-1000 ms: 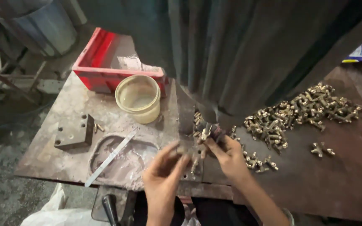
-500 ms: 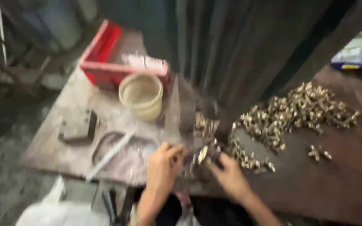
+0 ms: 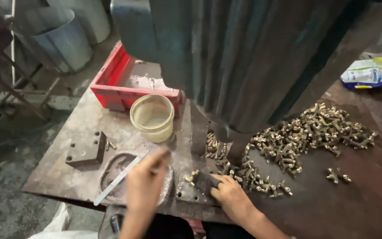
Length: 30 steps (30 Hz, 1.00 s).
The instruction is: Picking up brass T-junction fittings from a pile and placing them under a drilling/tapping machine for processing.
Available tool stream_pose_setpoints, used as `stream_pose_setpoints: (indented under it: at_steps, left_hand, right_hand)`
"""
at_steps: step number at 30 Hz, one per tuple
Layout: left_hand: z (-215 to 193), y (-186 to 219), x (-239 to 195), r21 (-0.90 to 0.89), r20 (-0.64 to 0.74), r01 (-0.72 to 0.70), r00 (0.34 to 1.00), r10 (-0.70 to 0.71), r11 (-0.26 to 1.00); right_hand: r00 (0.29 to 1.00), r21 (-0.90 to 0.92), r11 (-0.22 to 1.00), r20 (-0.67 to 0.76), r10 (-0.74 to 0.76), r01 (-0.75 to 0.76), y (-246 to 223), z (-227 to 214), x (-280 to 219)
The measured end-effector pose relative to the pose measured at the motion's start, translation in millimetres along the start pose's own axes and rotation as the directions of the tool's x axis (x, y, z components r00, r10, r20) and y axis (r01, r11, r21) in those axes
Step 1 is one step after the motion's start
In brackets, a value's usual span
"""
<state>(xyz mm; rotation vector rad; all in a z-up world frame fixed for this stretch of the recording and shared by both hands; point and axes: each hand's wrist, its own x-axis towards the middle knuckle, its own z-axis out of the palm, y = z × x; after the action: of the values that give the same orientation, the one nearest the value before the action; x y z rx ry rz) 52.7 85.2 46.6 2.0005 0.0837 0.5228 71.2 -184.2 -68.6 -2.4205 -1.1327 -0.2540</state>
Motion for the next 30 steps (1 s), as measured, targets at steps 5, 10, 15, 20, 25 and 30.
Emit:
stream_pose_setpoints:
  at_steps: [5,10,15,20,25,30]
  left_hand:
    - [54.5,18.8,-53.7,0.005,0.217,0.008,0.976,-0.009,1.000]
    - [77.1,56.5,-40.3,-0.207,0.127,-0.007,0.991,0.034,0.978]
    - [72.7,58.4,-30.3,-0.183,-0.021,-0.148,0.989,0.147,0.972]
    - [73.7,65.6,-20.7,-0.166,0.047,-0.090,0.994,0.099,0.982]
    - [62.9,67.1,-18.1,-0.360,0.108,-0.002,0.993,0.044,0.933]
    - [97.4,-10.9,-72.6,0.021,0.210,-0.021,0.978,0.016,1.000]
  right_hand:
    - [0.907,0.206,0.883,0.096,0.410,-0.421,-6.7,-5.6,2.4]
    - [0.812,0.746,0.566,-0.058,0.580,-0.351,-9.3,-18.0,15.4]
    - [0.779,0.886,0.438,-0.165,0.605,-0.153,-11.7,-8.1,25.2]
    - [0.700,0.976,0.179,-0.040,0.713,-0.126,-13.1,-8.5,35.2]
    - [0.684,0.935,0.350,-0.216,0.697,-0.062,-19.3,-25.1,46.2]
    - [0.836,0.961,0.236,-0.011,0.549,-0.142,-14.4,-53.2,49.7]
